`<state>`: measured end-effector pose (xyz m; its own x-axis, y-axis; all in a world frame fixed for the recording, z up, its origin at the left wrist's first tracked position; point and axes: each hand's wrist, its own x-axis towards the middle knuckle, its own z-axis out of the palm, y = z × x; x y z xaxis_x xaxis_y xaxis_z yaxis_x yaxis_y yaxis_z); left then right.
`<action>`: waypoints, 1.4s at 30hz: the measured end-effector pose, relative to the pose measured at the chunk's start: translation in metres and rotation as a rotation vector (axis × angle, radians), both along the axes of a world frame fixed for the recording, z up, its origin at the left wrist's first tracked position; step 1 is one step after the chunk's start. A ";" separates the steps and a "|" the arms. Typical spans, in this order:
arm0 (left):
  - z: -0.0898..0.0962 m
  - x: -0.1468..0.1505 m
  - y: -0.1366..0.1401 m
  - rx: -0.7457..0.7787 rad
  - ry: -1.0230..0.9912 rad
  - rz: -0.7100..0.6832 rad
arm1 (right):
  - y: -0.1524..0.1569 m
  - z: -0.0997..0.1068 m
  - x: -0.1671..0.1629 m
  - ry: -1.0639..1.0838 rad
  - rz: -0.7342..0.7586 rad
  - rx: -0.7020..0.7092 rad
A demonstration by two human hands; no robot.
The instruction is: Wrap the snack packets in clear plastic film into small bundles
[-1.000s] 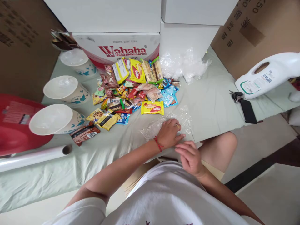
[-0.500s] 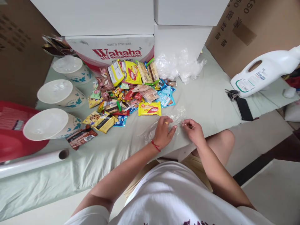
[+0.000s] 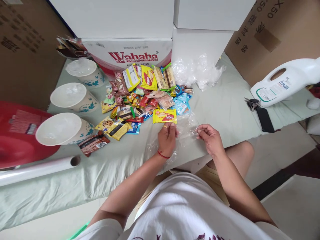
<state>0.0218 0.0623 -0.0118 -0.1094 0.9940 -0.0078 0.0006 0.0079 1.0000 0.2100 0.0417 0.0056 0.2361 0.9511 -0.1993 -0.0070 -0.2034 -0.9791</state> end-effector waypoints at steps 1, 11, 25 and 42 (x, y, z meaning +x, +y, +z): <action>0.004 -0.008 0.001 -0.001 0.010 0.072 | 0.001 0.002 0.004 0.003 0.002 -0.009; 0.030 -0.103 -0.016 -0.184 0.030 0.078 | 0.056 0.035 0.074 -0.236 0.511 -0.149; -0.013 -0.090 -0.002 -0.230 0.174 0.217 | 0.029 0.023 -0.012 -0.900 0.965 0.655; -0.010 -0.124 -0.033 -0.229 0.477 0.147 | 0.007 0.050 0.058 -0.809 0.461 0.517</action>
